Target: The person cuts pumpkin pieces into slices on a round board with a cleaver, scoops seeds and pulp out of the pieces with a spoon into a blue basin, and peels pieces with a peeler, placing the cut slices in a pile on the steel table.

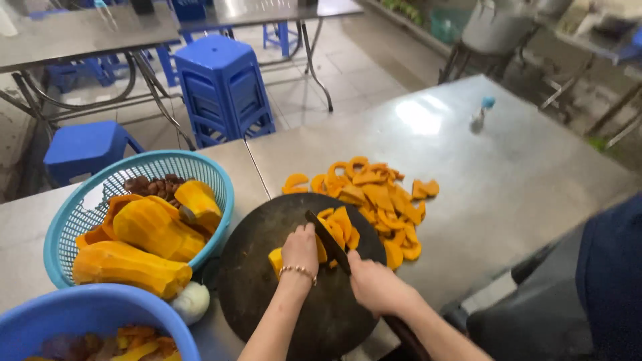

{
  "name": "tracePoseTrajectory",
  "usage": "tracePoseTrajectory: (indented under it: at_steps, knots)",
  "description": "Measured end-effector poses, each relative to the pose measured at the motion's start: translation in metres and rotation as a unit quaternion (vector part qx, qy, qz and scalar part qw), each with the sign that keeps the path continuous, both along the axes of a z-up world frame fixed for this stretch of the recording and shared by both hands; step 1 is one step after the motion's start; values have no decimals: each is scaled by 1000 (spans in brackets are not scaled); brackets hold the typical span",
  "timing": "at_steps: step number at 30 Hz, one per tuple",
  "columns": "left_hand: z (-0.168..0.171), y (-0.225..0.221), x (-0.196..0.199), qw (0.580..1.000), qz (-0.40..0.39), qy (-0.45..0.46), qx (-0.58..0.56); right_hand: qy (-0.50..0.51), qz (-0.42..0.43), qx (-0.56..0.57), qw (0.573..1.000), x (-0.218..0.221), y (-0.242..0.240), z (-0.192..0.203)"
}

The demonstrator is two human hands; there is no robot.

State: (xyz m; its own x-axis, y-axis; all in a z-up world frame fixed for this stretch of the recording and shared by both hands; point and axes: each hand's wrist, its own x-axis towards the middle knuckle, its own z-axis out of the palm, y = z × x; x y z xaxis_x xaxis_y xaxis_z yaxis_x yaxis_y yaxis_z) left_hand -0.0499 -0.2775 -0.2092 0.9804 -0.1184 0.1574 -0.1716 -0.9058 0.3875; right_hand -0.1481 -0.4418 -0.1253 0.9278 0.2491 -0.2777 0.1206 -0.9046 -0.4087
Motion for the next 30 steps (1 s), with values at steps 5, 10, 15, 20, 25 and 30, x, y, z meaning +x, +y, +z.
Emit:
tracePoseTrajectory:
  at_steps: [5,10,15,20,25,30]
  knots:
    - [-15,-2,-17,1000,21,11,-8,-20,30,-9,999,-5,9,-61]
    - [-3,3,1,999,8,-27,28,14,-2,-13,1000,-6,8,9]
    - [-7,10,-24,999,17,22,31,-6,15,6,1000,-16,17,-65]
    - [4,16,-8,999,-8,14,30,38,1,-4,999,-6,24,12]
    - [-33,17,-11,998,11,15,58,22,39,2,999,-10,39,-29]
    - [52,22,-26,989,55,41,128,50,17,-22,998,-3,29,0]
